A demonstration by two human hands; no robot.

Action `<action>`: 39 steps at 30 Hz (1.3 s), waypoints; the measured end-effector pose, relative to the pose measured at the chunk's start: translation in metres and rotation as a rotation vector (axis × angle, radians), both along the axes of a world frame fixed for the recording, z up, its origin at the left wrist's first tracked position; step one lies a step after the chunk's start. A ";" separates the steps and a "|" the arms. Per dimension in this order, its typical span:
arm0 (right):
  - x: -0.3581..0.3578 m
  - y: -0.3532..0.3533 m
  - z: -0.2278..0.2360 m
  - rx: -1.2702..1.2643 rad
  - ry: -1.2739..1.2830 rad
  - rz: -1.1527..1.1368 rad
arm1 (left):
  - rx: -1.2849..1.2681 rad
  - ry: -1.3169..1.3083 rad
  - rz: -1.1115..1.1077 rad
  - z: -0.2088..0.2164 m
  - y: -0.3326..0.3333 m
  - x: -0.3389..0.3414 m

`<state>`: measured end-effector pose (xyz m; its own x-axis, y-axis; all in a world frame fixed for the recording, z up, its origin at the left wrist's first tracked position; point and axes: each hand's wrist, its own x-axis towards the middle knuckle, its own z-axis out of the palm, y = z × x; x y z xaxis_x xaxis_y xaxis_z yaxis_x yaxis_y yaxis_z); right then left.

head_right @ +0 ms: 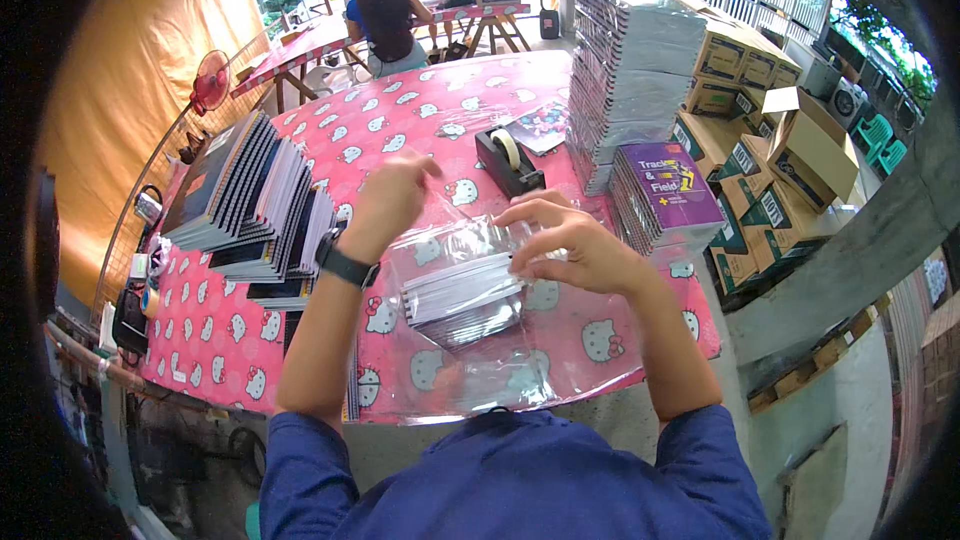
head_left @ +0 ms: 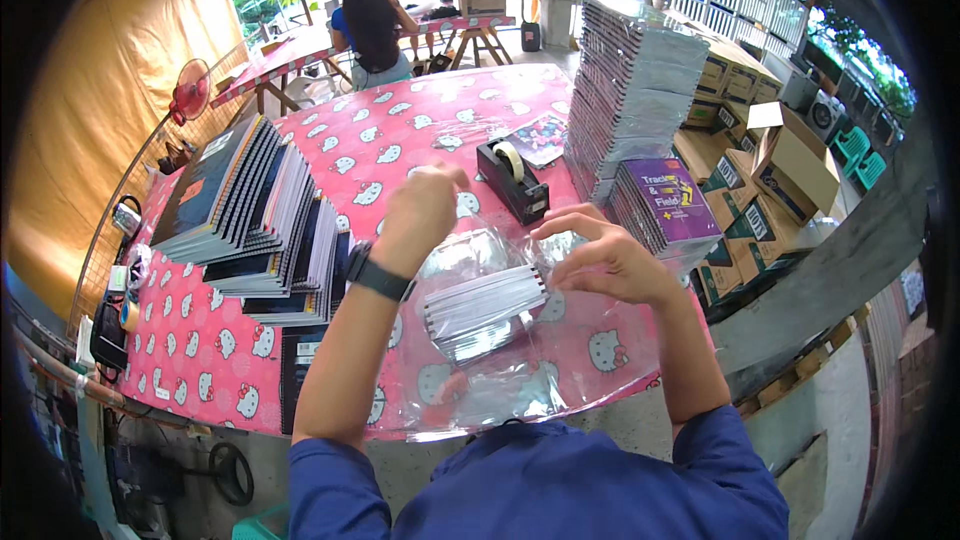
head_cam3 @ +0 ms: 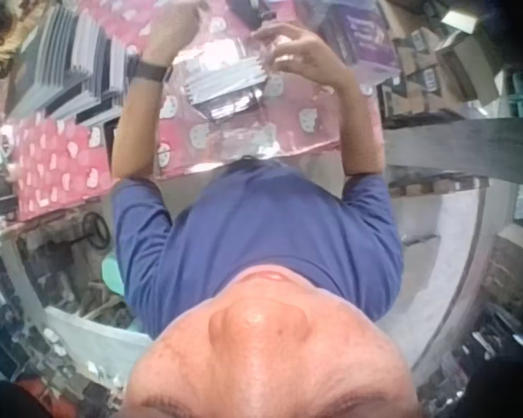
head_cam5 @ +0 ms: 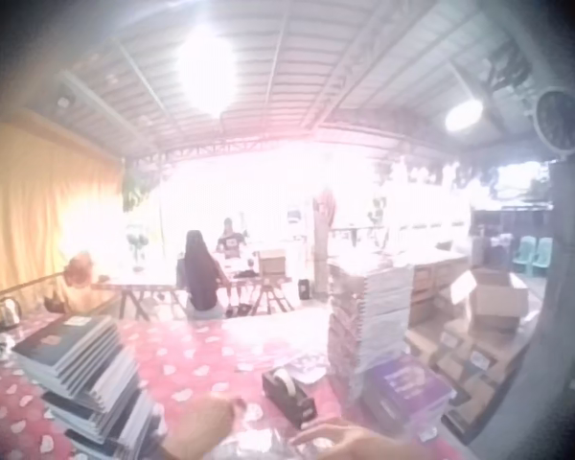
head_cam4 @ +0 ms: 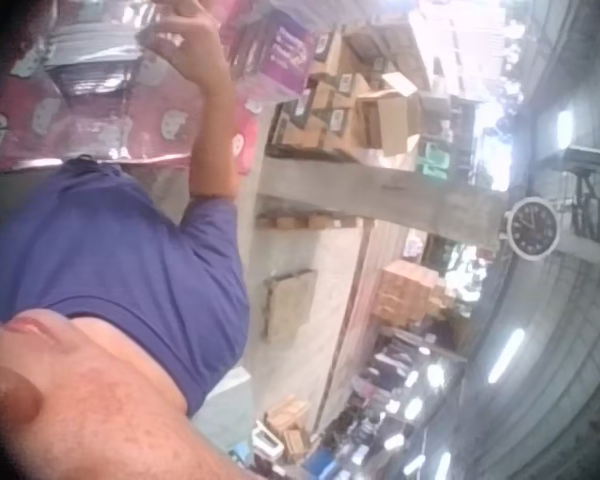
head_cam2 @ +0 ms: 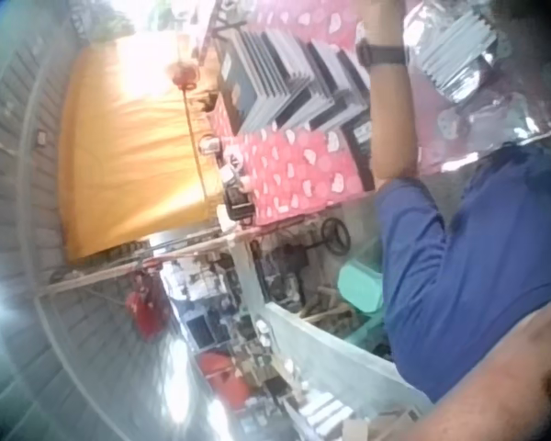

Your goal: The person places a notebook into a plastic bag, folds the edges of the bag, and secures them with tape using a dispenser.

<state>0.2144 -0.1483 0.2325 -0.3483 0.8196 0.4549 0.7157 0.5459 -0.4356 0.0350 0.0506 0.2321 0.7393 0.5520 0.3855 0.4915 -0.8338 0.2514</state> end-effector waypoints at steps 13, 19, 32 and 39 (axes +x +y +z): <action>-0.003 0.014 -0.063 -0.250 0.001 0.022 | -0.042 -0.182 -0.425 0.006 -0.097 -0.071; -0.014 0.020 -0.070 -0.190 -0.080 0.113 | -0.073 -0.424 -0.097 -0.102 -0.083 -0.111; -0.022 0.022 -0.059 -0.323 -0.352 0.161 | -0.230 0.128 -0.384 -0.078 -0.080 -0.088; 0.031 0.008 -0.053 -0.095 0.073 0.128 | -0.112 -0.331 -0.107 -0.118 -0.088 -0.126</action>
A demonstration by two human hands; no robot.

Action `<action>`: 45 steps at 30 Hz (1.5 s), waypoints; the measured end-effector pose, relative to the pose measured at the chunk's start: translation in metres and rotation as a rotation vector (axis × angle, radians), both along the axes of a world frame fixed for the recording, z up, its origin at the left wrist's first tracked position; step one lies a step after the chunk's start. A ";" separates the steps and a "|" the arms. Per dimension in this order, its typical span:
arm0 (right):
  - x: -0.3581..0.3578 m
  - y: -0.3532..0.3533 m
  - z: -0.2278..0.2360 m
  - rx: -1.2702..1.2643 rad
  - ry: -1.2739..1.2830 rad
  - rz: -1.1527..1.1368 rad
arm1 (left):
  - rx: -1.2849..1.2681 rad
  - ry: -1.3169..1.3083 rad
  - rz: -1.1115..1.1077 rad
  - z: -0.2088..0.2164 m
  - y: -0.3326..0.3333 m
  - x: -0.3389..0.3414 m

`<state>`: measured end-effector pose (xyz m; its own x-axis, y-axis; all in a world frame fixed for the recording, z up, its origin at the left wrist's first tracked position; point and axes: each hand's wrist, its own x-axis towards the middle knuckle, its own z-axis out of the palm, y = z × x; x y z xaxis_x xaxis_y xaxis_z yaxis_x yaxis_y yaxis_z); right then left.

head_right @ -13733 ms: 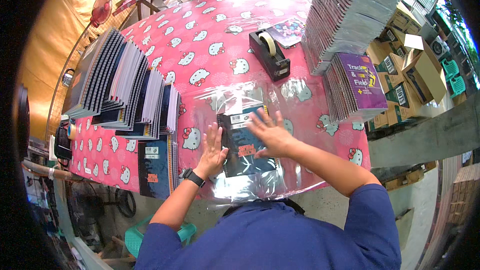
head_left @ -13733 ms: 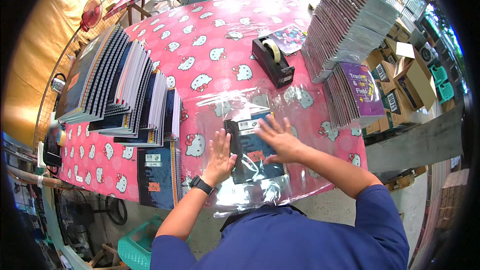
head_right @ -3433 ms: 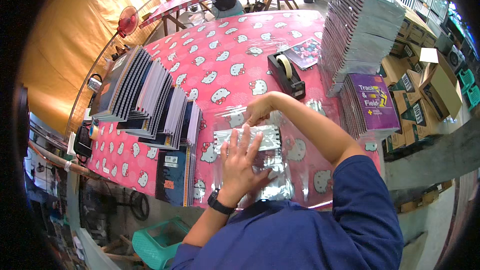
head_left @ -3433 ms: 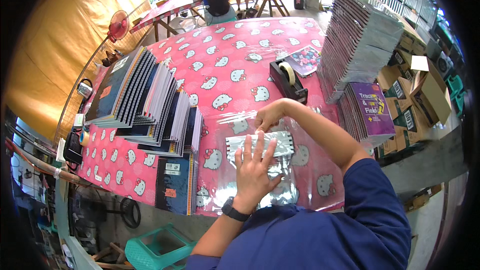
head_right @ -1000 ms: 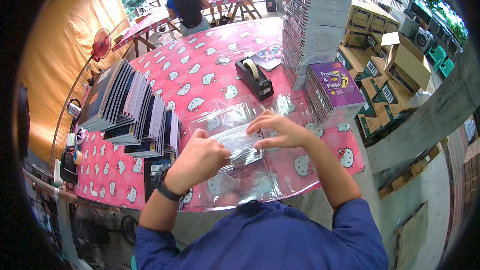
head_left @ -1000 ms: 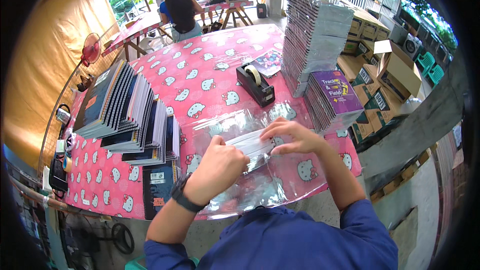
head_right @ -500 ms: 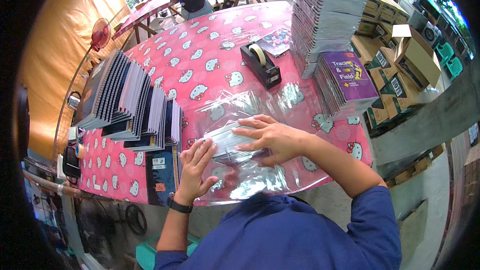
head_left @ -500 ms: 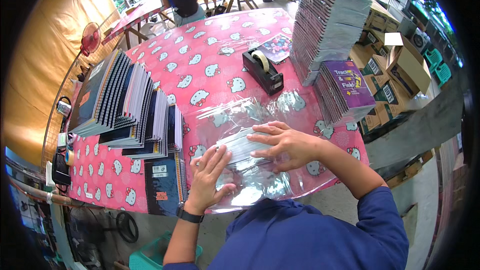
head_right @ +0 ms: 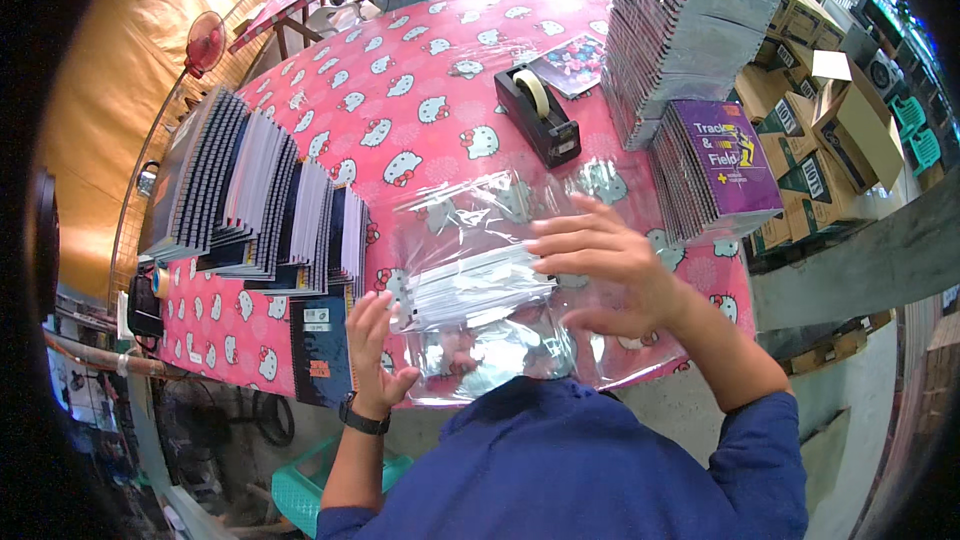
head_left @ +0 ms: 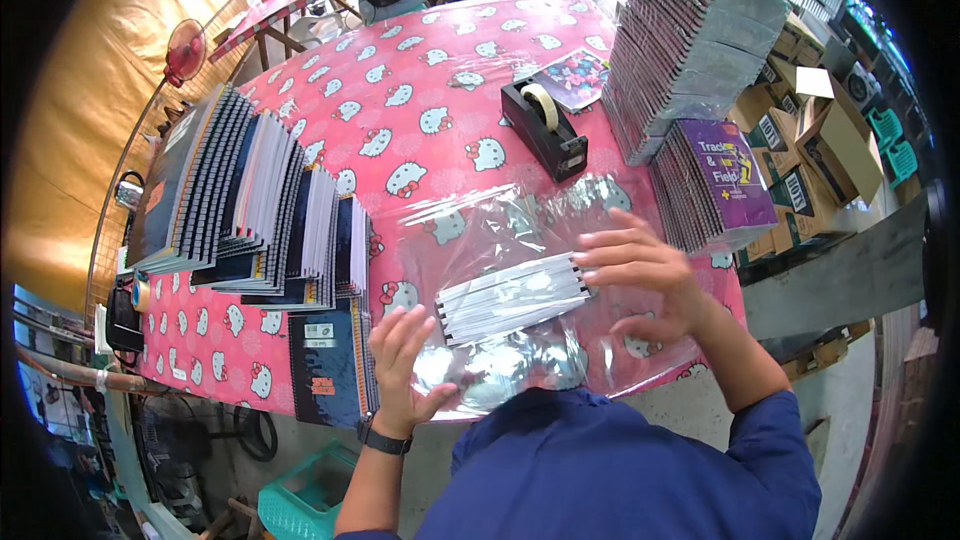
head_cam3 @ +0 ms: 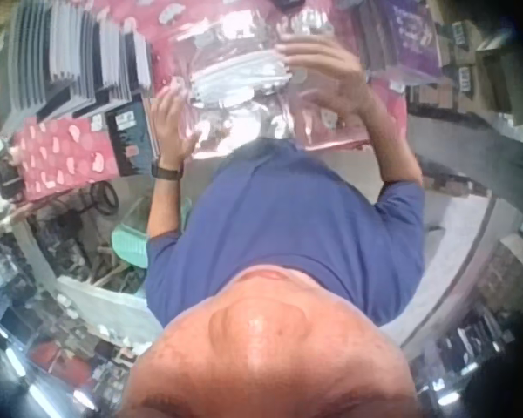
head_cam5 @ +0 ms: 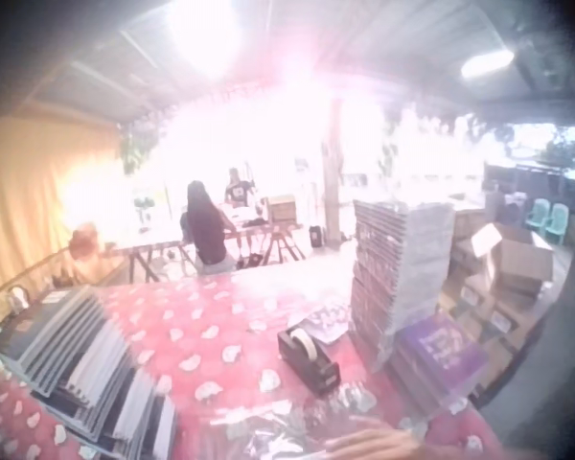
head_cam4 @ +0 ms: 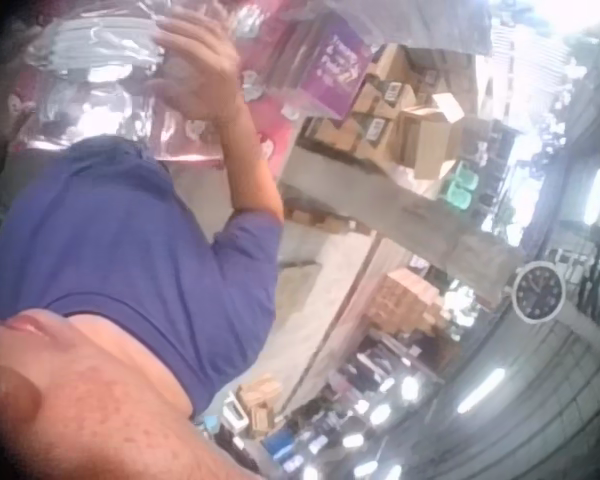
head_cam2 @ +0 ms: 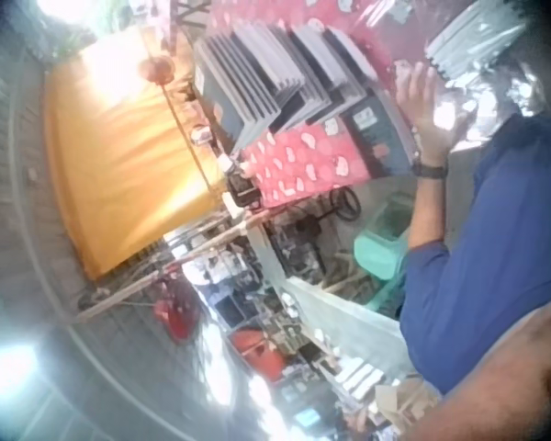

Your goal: The person places a notebook into a plastic bag, folds the edges of the bag, and secures them with tape using a dispenser.

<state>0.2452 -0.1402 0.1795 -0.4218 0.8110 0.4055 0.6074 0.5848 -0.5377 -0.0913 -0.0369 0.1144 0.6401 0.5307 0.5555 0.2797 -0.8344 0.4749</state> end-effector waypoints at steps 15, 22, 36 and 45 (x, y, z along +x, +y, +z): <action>-0.033 0.025 -0.008 -0.276 -0.284 0.149 | -0.037 0.487 -0.302 0.045 0.008 0.031; -0.032 0.043 -0.006 -0.366 -0.238 0.235 | 0.064 0.554 -0.246 0.045 -0.004 0.047; -0.027 0.042 -0.006 -0.340 -0.270 0.267 | -0.042 0.558 -0.435 0.051 0.020 0.047; 0.054 0.132 -0.111 -0.808 0.658 -0.140 | -0.066 0.581 -0.326 0.053 0.011 0.054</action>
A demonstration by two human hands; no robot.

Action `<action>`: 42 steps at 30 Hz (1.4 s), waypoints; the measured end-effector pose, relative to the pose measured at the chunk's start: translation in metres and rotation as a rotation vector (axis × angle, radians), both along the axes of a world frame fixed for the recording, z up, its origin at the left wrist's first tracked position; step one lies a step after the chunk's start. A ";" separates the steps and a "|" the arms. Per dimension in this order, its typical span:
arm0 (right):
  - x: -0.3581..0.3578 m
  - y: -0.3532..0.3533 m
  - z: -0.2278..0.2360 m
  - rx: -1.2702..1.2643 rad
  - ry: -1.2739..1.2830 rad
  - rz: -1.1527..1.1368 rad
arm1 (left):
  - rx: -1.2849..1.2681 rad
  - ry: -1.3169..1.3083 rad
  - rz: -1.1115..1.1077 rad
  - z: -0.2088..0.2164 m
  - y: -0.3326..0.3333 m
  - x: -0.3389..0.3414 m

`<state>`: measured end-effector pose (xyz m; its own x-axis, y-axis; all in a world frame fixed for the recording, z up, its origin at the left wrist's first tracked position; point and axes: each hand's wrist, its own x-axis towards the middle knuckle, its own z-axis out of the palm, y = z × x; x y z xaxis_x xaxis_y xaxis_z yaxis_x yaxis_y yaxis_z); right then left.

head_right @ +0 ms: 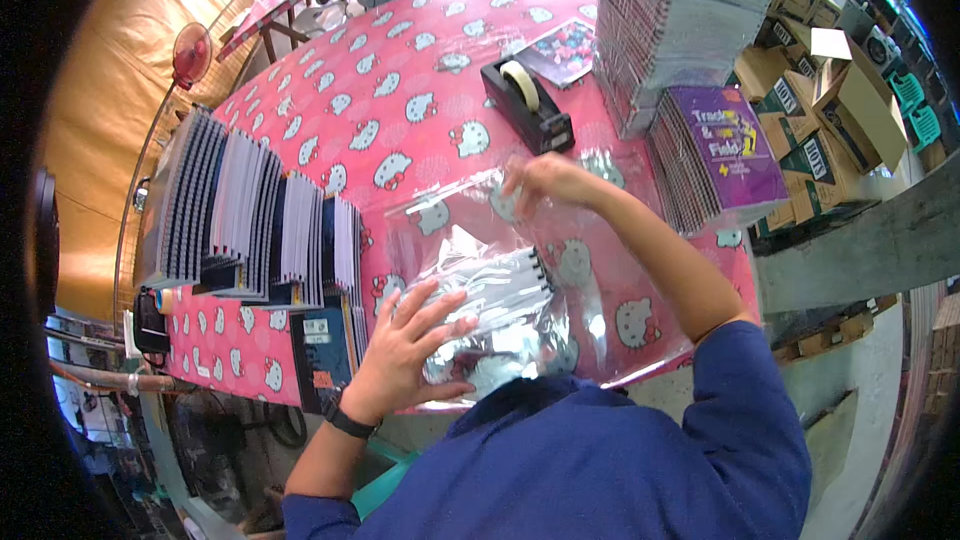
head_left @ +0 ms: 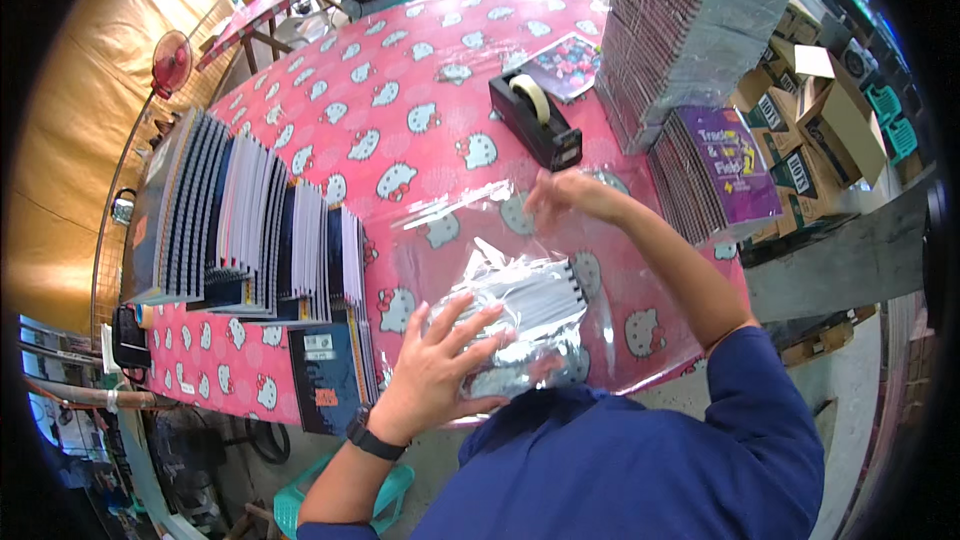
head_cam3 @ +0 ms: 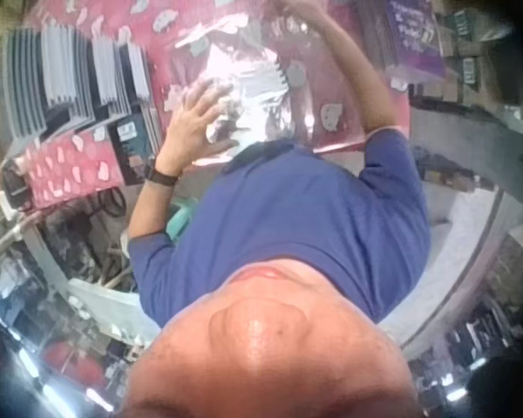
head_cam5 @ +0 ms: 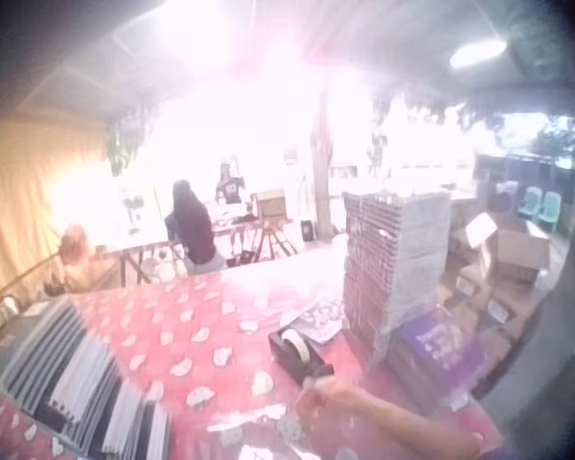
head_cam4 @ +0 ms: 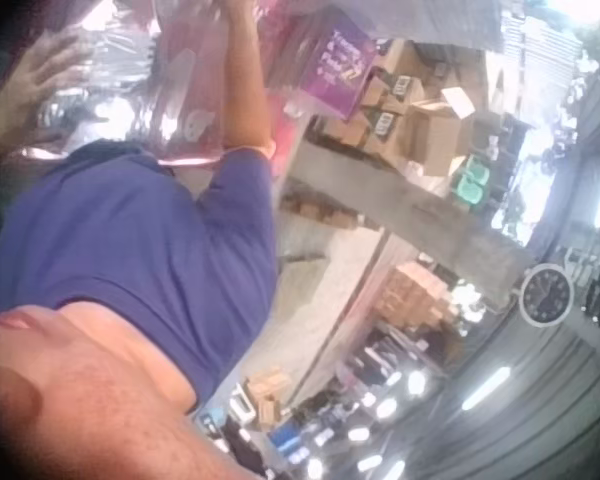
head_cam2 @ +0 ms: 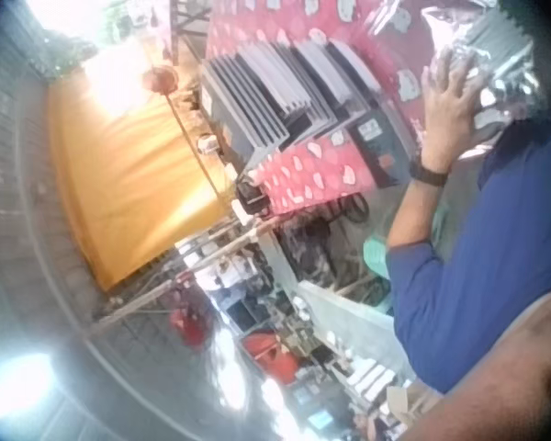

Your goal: The person places a notebook into a plastic bag, folds the edges of the bag, and secures them with tape using a dispenser.

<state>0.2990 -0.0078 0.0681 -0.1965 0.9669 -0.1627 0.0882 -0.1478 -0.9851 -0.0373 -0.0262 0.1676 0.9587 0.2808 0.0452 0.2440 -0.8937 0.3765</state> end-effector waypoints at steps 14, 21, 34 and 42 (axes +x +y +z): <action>0.074 0.049 -0.035 0.359 -0.581 -0.833 | 0.017 -0.059 -0.023 0.000 -0.001 0.001; 0.072 0.001 -0.084 -0.373 0.311 -0.539 | 0.065 -0.130 -0.069 -0.001 -0.003 0.012; -0.099 -0.031 0.134 0.008 -0.572 0.284 | 0.028 -0.148 -0.082 -0.006 0.003 -0.001; -0.075 -0.084 0.151 0.179 -1.378 0.098 | 0.100 -0.318 0.037 -0.033 -0.005 -0.003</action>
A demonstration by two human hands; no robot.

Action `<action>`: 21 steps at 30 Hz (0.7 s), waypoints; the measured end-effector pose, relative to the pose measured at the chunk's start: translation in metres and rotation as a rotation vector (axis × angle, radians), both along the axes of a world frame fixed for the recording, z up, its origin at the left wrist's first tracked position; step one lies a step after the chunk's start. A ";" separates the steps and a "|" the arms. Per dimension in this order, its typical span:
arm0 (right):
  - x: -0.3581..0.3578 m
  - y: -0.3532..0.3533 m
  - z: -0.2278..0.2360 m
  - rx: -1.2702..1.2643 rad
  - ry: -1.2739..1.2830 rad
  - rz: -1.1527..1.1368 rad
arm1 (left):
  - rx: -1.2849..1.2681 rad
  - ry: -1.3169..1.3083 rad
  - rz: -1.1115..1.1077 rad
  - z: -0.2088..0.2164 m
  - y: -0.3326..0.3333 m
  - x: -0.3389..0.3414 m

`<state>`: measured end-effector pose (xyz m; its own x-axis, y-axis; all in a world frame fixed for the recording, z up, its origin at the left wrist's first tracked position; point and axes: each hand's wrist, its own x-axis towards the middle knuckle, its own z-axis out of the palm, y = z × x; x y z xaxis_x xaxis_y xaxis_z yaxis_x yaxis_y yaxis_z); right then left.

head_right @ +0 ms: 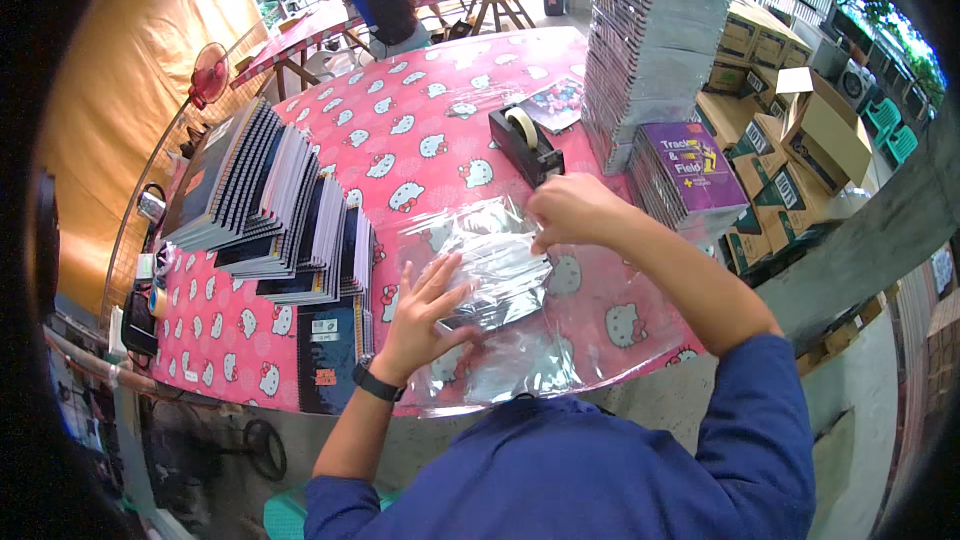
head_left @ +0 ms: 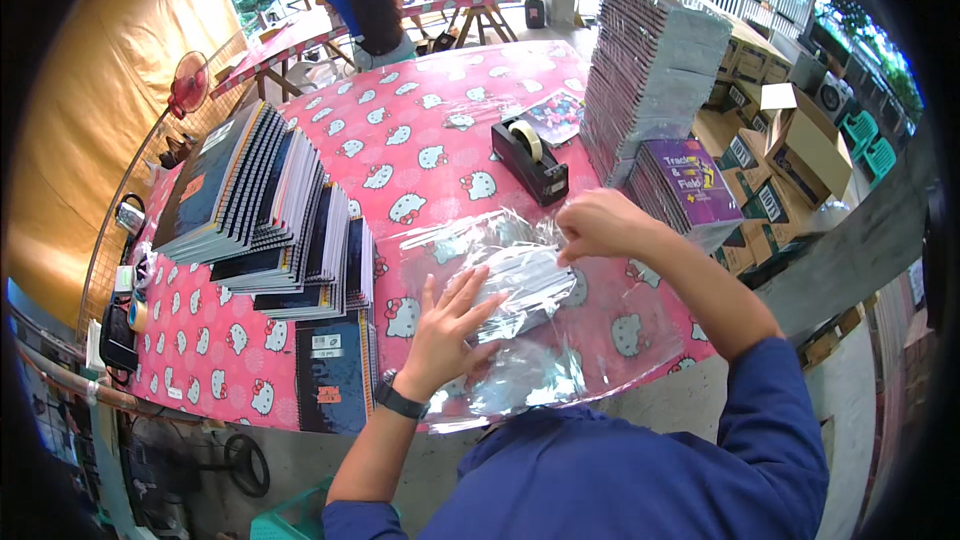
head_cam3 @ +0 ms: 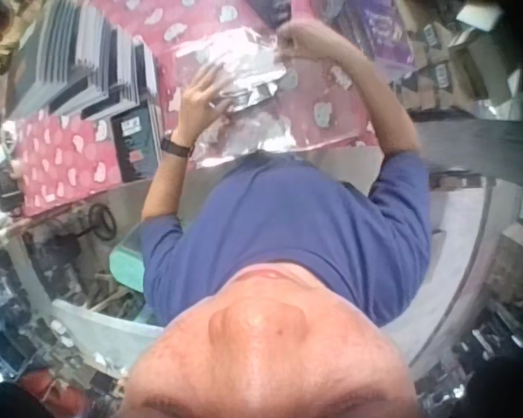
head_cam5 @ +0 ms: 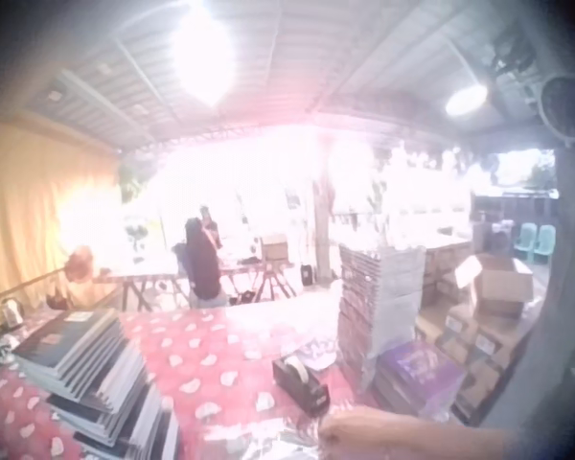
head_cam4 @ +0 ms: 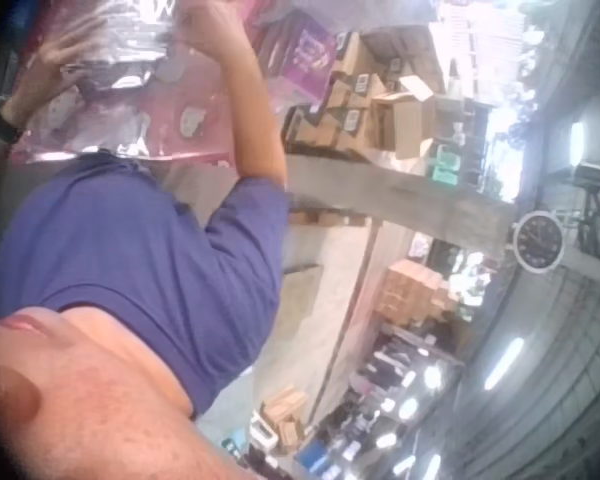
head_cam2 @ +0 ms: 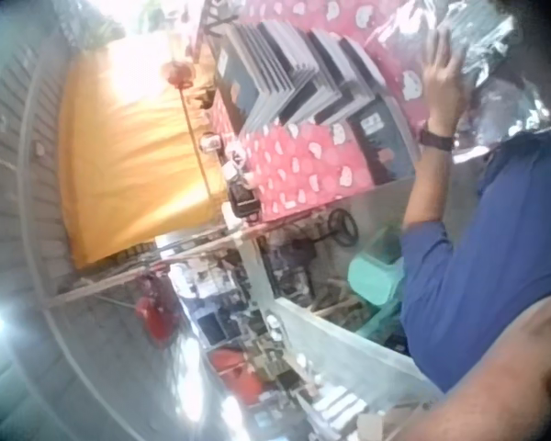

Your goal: The person places a notebook into a plastic bag, folds the edges of the bag, and secures them with tape using a dispenser.

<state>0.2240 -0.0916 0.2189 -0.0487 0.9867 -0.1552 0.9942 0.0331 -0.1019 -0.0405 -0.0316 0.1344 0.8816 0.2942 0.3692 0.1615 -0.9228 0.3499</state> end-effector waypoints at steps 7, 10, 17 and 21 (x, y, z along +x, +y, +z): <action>-0.056 -0.035 -0.027 0.673 0.837 0.319 | -0.162 -0.607 0.028 0.014 -0.011 0.027; -0.022 -0.029 -0.043 0.873 1.166 -0.003 | -0.515 -0.769 0.394 0.054 0.001 0.024; -0.024 -0.002 -0.097 0.393 1.187 -0.209 | -0.555 -0.164 0.139 0.021 0.041 0.046; -0.032 0.008 -0.056 0.449 0.961 -0.032 | -0.422 -0.409 0.129 0.045 0.027 0.050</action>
<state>0.1924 -0.0831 0.1626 0.0698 0.9470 0.3135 0.5035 0.2378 -0.8306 0.0092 -0.0043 0.1792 0.6401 0.5841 0.4990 0.0376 -0.6726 0.7391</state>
